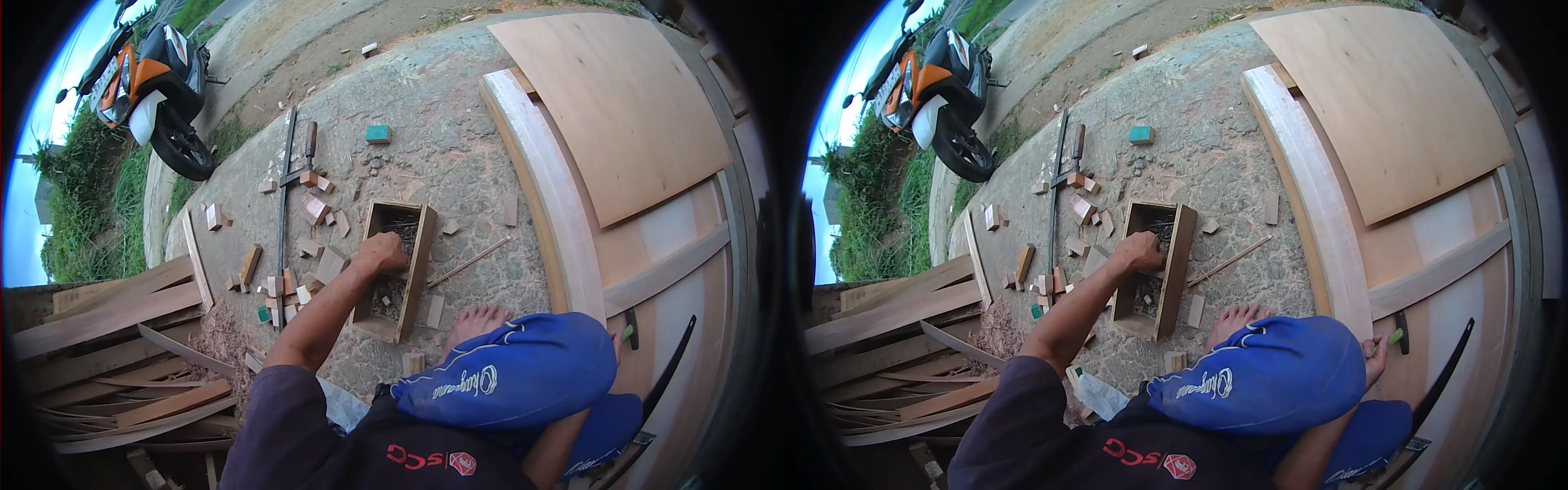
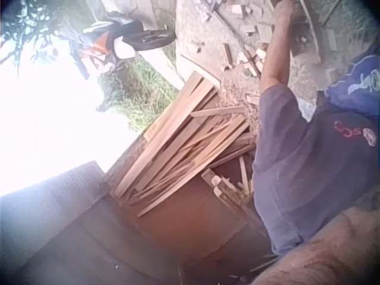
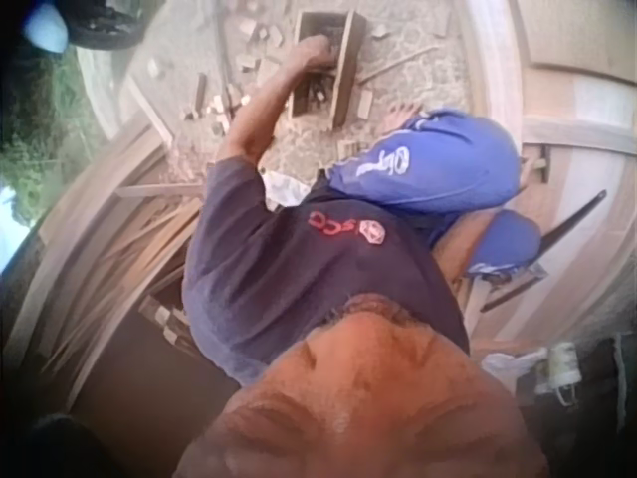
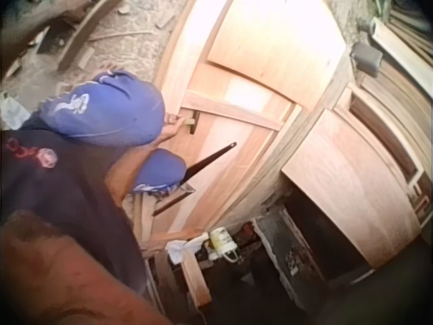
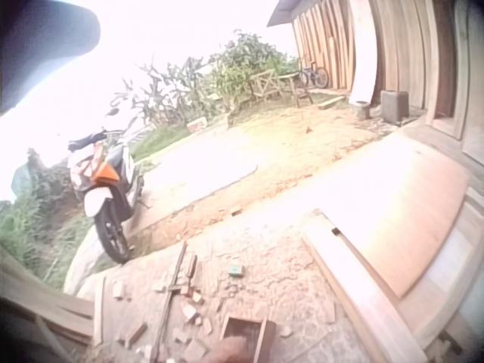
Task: The person cuts a small wooden block with a hand saw, then positions a wooden strip onto a larger plywood sheet. They use a hammer to tap the strip into place and drive nails to secure it. Finally, they retrieve a large plywood sheet from a stack.
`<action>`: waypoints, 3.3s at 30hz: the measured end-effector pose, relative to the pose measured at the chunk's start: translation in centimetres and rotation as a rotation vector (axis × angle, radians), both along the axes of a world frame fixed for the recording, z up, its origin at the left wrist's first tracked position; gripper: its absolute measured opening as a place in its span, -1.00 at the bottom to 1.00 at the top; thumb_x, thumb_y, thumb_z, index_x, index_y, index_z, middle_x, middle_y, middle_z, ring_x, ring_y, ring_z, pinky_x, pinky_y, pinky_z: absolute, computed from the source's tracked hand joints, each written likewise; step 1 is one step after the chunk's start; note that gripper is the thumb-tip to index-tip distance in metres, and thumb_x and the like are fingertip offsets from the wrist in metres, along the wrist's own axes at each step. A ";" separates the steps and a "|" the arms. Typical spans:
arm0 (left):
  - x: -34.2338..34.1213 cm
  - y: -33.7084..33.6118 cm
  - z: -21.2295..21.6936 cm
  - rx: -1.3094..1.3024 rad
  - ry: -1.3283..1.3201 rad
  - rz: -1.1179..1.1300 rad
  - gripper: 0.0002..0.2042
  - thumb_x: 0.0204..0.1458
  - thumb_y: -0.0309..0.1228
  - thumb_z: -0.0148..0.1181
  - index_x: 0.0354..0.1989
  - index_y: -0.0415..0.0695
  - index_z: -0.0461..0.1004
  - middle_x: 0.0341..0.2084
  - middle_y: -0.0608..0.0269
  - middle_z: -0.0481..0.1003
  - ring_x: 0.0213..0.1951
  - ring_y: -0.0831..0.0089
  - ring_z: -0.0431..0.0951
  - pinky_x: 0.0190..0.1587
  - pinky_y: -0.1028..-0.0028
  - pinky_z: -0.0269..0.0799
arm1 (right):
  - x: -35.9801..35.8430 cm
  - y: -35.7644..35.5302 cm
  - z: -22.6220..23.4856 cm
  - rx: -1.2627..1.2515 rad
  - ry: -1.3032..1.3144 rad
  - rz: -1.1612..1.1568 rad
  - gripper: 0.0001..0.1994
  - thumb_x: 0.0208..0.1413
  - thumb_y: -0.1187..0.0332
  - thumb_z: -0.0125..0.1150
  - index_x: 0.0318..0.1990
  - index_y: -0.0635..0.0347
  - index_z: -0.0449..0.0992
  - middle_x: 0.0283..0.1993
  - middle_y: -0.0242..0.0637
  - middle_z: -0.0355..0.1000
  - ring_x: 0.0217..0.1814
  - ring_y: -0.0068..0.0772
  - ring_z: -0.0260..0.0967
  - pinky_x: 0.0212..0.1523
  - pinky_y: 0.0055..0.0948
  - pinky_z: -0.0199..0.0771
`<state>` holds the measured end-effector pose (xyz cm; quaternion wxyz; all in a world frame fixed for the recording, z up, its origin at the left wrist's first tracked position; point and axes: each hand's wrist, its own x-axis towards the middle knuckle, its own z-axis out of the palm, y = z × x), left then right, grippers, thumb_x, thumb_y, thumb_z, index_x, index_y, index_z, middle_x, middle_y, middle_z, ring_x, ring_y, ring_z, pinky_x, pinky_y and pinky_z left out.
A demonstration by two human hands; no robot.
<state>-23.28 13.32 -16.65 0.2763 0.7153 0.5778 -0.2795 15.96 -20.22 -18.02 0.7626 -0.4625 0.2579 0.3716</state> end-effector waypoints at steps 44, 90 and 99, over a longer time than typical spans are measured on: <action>31.3 1.0 15.0 -0.742 -1.028 0.051 -0.83 0.05 -0.60 0.30 -0.37 -0.02 0.44 -0.51 0.35 0.55 -0.64 0.80 0.16 -0.60 0.68 -0.02 | -3.0 2.2 9.5 -0.199 -0.214 -0.132 -0.72 0.39 0.09 0.06 -0.22 0.11 0.35 -0.63 -0.53 0.12 -0.75 -0.63 0.12 -0.75 -0.51 0.26; 46.9 -13.5 1.6 -0.552 -0.398 -1.377 -0.69 0.25 -0.28 0.03 0.08 0.06 0.60 -0.31 0.09 0.65 -0.34 0.25 0.67 -0.21 0.25 0.56 | -5.9 -2.3 7.4 -0.678 -0.524 0.120 -0.48 0.36 0.31 0.00 0.40 0.23 0.12 -0.34 0.23 0.51 -0.36 0.23 0.54 -0.31 0.02 0.51; 47.3 -14.3 2.3 -0.413 -0.282 -1.581 -0.72 0.22 -0.31 0.08 0.06 0.07 0.61 -0.16 0.12 0.65 -0.10 0.14 0.65 -0.05 0.24 0.54 | -6.3 -2.3 6.3 -0.606 -0.431 0.144 -0.47 0.34 0.34 0.01 0.42 0.17 0.11 -0.35 0.29 0.48 -0.28 0.34 0.51 -0.28 0.08 0.46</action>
